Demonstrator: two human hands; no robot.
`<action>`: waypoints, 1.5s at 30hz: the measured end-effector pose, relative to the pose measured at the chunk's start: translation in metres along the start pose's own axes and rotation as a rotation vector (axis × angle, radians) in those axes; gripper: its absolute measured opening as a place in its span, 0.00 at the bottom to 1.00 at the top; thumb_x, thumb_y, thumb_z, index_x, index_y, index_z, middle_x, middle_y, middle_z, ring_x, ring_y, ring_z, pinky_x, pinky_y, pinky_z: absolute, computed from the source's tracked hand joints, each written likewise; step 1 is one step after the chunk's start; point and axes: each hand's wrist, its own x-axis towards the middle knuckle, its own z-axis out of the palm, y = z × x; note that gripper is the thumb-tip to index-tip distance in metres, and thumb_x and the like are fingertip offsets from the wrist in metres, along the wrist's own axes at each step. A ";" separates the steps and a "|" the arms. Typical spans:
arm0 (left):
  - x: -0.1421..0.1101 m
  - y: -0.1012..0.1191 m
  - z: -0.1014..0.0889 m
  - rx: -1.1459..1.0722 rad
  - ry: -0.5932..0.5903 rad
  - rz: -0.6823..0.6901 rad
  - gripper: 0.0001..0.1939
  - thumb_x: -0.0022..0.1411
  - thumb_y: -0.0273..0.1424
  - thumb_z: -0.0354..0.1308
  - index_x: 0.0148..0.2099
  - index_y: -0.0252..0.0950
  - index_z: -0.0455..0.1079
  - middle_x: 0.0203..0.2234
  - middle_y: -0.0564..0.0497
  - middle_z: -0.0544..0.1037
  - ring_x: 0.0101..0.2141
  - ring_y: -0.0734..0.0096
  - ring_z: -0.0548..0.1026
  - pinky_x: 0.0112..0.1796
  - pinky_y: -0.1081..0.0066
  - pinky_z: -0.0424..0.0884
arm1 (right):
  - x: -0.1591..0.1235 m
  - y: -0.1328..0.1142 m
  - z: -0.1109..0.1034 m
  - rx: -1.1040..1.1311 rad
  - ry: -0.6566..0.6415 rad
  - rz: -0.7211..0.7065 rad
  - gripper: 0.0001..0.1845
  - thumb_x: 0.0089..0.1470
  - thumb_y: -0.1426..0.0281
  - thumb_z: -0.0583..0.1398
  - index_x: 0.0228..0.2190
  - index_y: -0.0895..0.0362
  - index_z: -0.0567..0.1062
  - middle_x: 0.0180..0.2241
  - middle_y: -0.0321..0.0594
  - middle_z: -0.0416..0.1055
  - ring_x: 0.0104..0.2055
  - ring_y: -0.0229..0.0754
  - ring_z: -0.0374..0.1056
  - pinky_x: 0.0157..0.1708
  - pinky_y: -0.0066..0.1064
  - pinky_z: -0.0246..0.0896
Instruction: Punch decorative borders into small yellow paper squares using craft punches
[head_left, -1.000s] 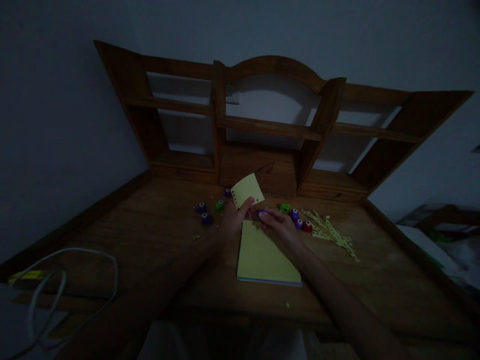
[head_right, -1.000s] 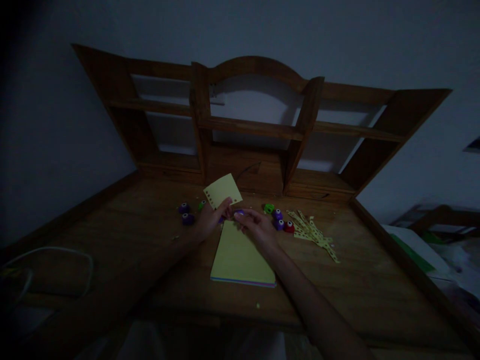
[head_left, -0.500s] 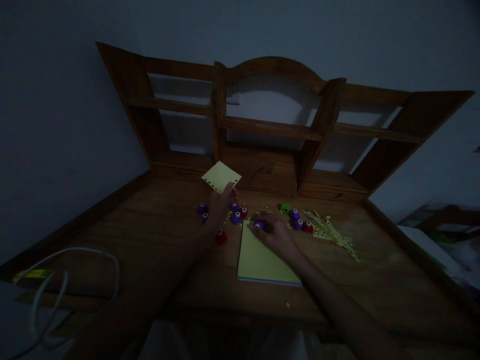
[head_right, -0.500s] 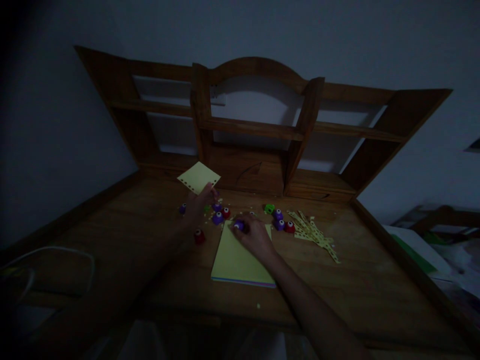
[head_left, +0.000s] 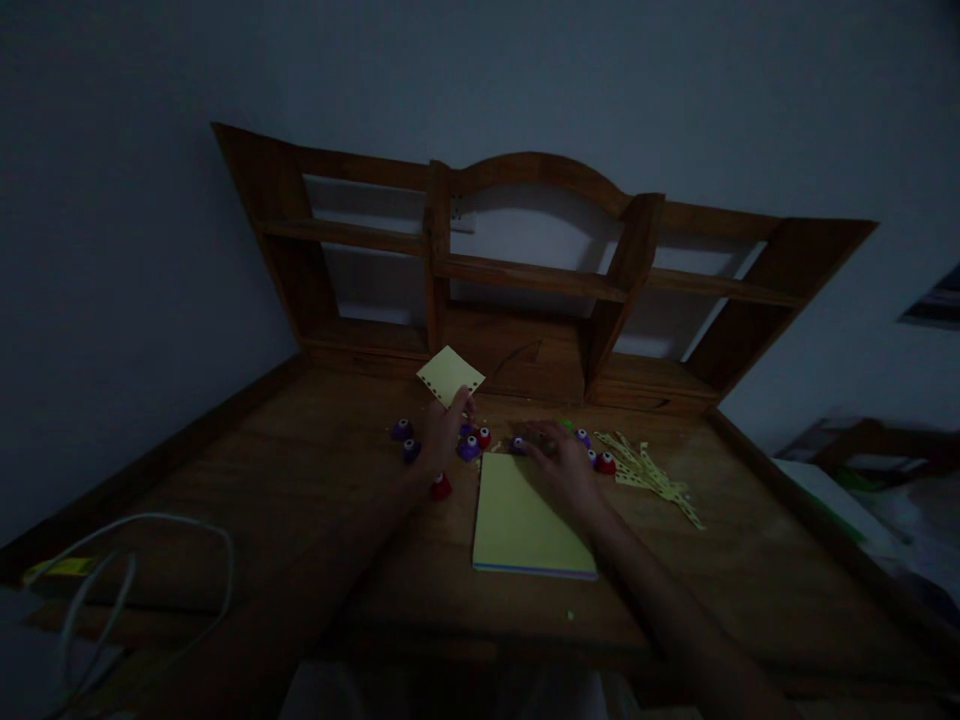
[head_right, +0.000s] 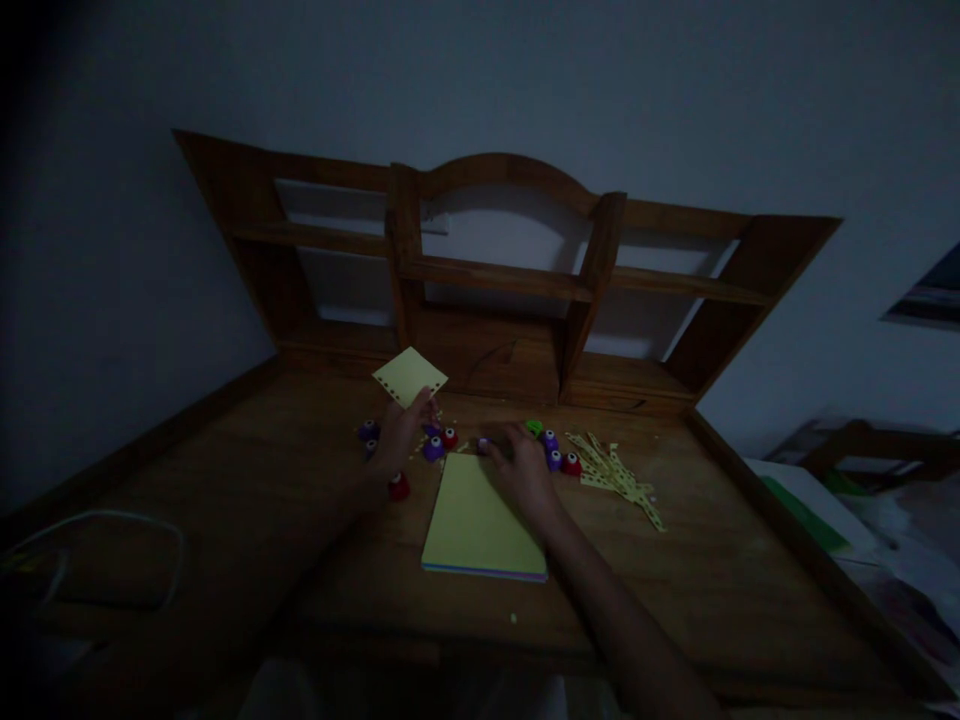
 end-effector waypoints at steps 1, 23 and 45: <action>-0.001 0.001 0.001 0.008 -0.007 -0.011 0.21 0.56 0.48 0.54 0.29 0.33 0.69 0.20 0.50 0.72 0.20 0.72 0.70 0.22 0.74 0.65 | 0.004 0.005 -0.014 -0.052 0.015 0.029 0.16 0.54 0.65 0.58 0.44 0.55 0.74 0.42 0.45 0.74 0.42 0.45 0.69 0.42 0.34 0.62; -0.033 0.022 0.019 -0.018 -0.188 -0.024 0.23 0.58 0.49 0.53 0.27 0.33 0.67 0.16 0.53 0.70 0.17 0.74 0.68 0.20 0.75 0.61 | 0.006 0.033 -0.088 0.378 0.126 0.226 0.20 0.46 0.57 0.64 0.39 0.55 0.72 0.31 0.42 0.74 0.29 0.44 0.70 0.28 0.33 0.64; -0.040 0.022 0.023 0.090 -0.313 -0.022 0.13 0.56 0.40 0.58 0.28 0.35 0.69 0.22 0.48 0.74 0.23 0.68 0.71 0.26 0.70 0.66 | 0.003 0.009 0.006 0.900 -0.185 0.388 0.23 0.35 0.63 0.70 0.36 0.56 0.76 0.32 0.40 0.77 0.30 0.41 0.72 0.33 0.32 0.67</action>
